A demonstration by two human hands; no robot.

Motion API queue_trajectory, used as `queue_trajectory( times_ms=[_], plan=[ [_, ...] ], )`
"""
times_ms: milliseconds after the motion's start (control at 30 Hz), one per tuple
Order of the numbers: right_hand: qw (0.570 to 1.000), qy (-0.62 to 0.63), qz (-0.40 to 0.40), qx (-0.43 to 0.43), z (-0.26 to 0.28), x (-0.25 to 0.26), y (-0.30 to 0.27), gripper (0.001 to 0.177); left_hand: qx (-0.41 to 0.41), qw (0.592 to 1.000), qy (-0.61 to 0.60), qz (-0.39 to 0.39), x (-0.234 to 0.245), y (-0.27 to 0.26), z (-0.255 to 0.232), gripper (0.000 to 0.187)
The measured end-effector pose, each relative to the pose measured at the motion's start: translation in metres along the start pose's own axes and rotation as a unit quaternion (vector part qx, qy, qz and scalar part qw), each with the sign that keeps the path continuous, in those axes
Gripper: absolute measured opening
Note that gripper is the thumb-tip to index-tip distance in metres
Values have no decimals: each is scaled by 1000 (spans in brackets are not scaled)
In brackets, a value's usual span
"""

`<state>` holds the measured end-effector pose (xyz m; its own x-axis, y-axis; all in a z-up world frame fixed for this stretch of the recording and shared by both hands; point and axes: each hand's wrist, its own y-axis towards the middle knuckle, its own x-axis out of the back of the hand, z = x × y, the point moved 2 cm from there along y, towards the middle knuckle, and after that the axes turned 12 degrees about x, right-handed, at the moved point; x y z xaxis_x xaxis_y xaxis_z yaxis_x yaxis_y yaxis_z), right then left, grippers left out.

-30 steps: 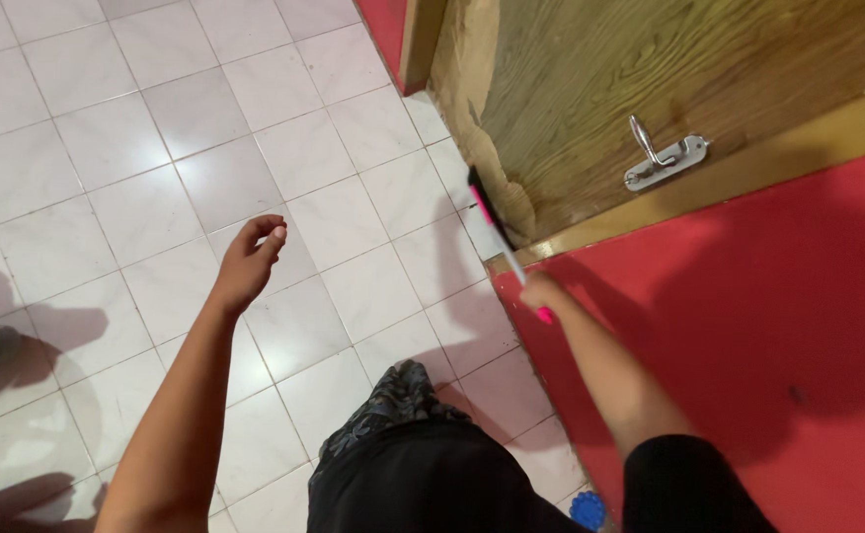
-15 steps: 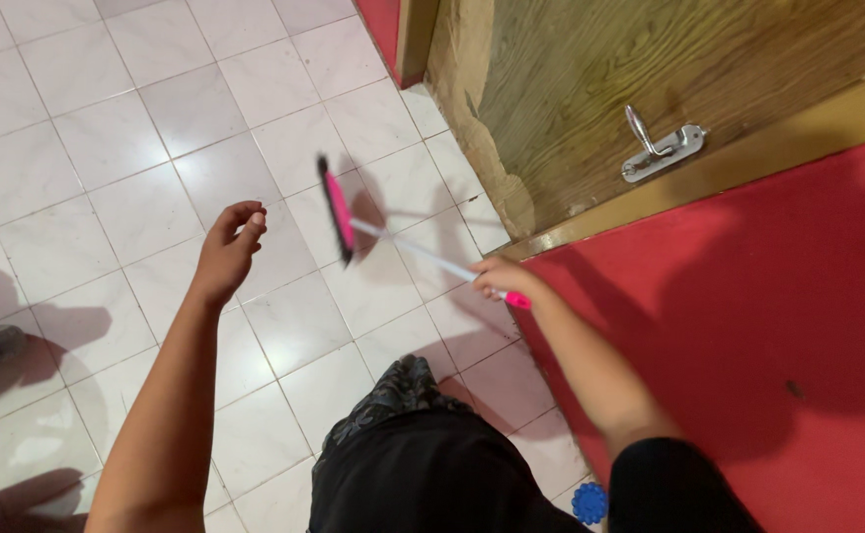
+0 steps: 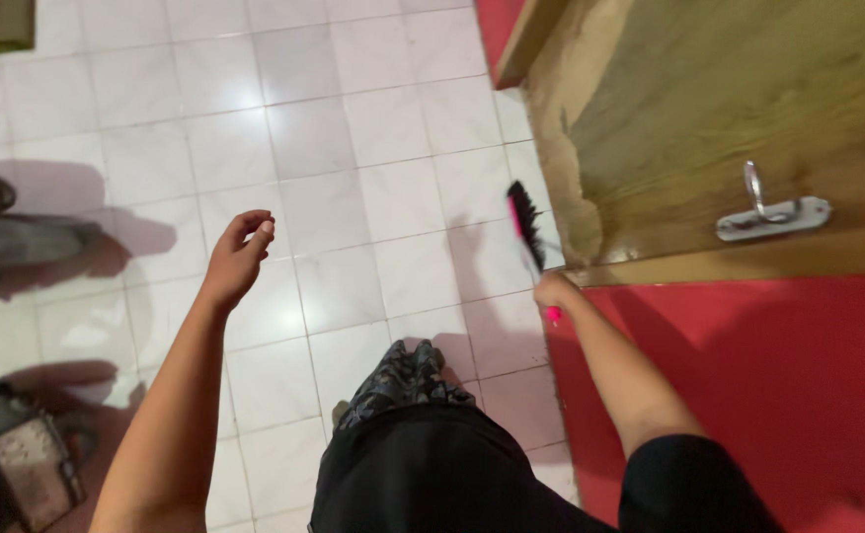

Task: The person sweeps the tiled floor in an entryway using a broom and collects the debris into a red dustpan.

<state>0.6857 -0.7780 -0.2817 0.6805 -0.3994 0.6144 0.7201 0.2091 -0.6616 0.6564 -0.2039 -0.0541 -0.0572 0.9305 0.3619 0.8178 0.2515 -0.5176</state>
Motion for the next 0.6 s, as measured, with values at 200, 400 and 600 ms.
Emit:
queue_trajectory(
  times_ms=[200, 400, 600],
  plan=[
    [988, 67, 112, 83, 99, -57, 31, 11, 16, 999, -40, -21, 26, -15, 22, 50],
    [940, 280, 175, 88, 176, -56, 54, 21, 2, 998, -46, -35, 38, -16, 20, 50],
    [920, 339, 169, 102, 194, -33, 40, 31, -23, 996, -72, -42, 54, -11, 14, 50]
  ],
)
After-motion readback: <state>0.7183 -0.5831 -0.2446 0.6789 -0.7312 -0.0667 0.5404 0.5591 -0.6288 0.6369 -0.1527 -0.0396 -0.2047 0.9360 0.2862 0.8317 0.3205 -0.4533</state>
